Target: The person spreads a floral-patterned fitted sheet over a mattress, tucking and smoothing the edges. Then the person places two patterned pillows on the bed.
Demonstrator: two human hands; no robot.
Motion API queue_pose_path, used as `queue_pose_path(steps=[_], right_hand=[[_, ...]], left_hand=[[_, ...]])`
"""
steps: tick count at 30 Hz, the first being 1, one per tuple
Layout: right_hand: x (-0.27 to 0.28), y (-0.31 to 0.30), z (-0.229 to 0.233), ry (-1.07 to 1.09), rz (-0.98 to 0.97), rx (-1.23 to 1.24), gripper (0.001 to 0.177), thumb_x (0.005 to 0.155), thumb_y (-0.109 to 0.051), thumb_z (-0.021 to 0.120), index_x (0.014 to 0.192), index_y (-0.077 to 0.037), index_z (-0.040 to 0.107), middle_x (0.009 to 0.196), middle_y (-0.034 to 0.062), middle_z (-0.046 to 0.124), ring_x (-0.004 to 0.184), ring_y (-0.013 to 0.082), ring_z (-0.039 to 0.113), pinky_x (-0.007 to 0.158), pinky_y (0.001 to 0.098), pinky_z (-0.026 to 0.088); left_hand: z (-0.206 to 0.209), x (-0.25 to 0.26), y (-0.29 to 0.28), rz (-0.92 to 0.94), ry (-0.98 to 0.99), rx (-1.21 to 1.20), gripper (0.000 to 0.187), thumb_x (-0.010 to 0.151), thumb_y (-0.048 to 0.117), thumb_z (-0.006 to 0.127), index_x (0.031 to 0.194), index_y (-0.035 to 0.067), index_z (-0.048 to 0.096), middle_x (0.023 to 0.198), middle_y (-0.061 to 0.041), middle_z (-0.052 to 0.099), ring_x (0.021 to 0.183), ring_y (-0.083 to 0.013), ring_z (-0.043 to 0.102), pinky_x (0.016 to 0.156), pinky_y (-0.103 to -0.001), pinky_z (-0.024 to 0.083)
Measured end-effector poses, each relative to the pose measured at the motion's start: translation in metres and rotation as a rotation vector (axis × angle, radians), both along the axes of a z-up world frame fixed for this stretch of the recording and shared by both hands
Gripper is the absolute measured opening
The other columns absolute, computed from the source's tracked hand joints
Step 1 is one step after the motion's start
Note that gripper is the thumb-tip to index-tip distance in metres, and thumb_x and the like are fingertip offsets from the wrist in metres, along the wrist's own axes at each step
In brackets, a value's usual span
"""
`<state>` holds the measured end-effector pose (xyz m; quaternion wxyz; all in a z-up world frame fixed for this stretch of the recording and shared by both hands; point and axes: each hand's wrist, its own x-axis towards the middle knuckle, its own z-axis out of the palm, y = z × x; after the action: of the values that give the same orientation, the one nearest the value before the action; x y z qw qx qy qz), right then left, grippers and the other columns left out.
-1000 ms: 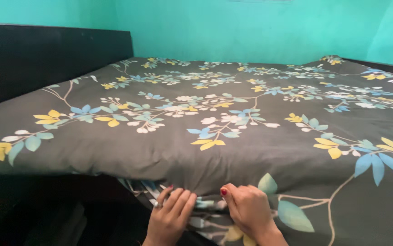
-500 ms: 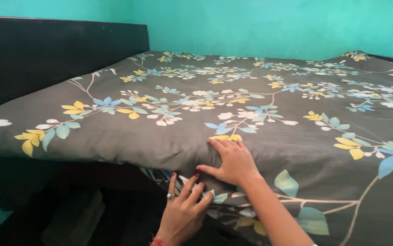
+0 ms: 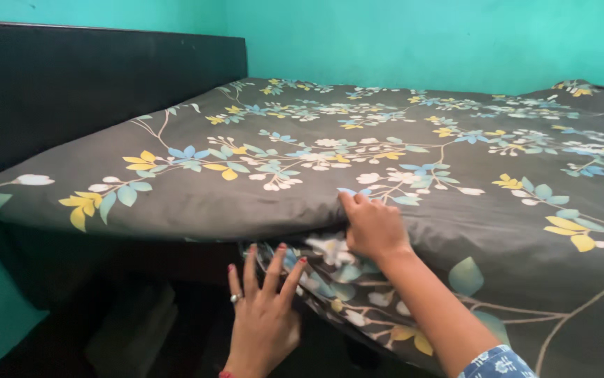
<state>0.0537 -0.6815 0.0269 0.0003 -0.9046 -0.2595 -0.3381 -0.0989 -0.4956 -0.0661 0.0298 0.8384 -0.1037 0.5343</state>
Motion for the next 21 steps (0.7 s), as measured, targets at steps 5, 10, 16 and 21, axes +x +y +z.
queue_pose_path(steps=[5, 10, 16, 21], right_hand=[[0.008, -0.003, -0.005, -0.327, 0.041, -0.110, 0.051, 0.079, -0.013, 0.067, 0.130, -0.013, 0.061, 0.098, 0.0056, 0.068, 0.083, 0.0279, 0.072, 0.067, 0.0431, 0.059], [0.014, -0.003, 0.010, -0.312, 0.019, -0.157, 0.061, 0.072, -0.016, 0.072, 0.131, -0.015, 0.060, 0.099, 0.0057, 0.067, 0.080, 0.0272, 0.072, 0.064, 0.0411, 0.059], [0.001, 0.001, 0.034, -0.099, 0.016, 0.013, 0.061, 0.069, -0.023, 0.076, 0.127, -0.018, 0.058, 0.099, 0.0070, 0.070, 0.088, 0.0306, 0.072, 0.068, 0.0468, 0.058], [-0.021, -0.003, 0.033, 0.135, 0.004, 0.158, 0.055, 0.074, -0.022, 0.075, 0.126, -0.024, 0.057, 0.102, 0.0083, 0.074, 0.094, 0.0331, 0.072, 0.075, 0.0498, 0.058]], left_hand=[[0.000, 0.004, 0.032, 0.073, 0.260, -0.105, 0.076, 0.076, -0.001, 0.061, 0.144, 0.032, 0.060, 0.147, -0.021, 0.048, 0.124, -0.0431, 0.046, 0.093, -0.044, 0.049], [0.013, 0.032, 0.039, -0.015, 0.235, -0.038, 0.049, 0.076, 0.003, 0.063, 0.125, 0.012, 0.064, 0.124, -0.014, 0.063, 0.121, -0.0349, 0.061, 0.094, -0.043, 0.055], [0.039, 0.086, 0.001, -0.065, 0.733, -0.267, 0.048, 0.096, 0.016, 0.050, 0.143, 0.024, 0.056, 0.124, -0.014, 0.067, 0.117, -0.0348, 0.064, 0.098, -0.045, 0.052], [0.063, 0.169, -0.033, -0.142, 1.027, -0.111, 0.051, 0.096, 0.026, 0.049, 0.147, 0.019, 0.048, 0.140, -0.015, 0.052, 0.130, -0.0347, 0.048, 0.107, -0.046, 0.039]])
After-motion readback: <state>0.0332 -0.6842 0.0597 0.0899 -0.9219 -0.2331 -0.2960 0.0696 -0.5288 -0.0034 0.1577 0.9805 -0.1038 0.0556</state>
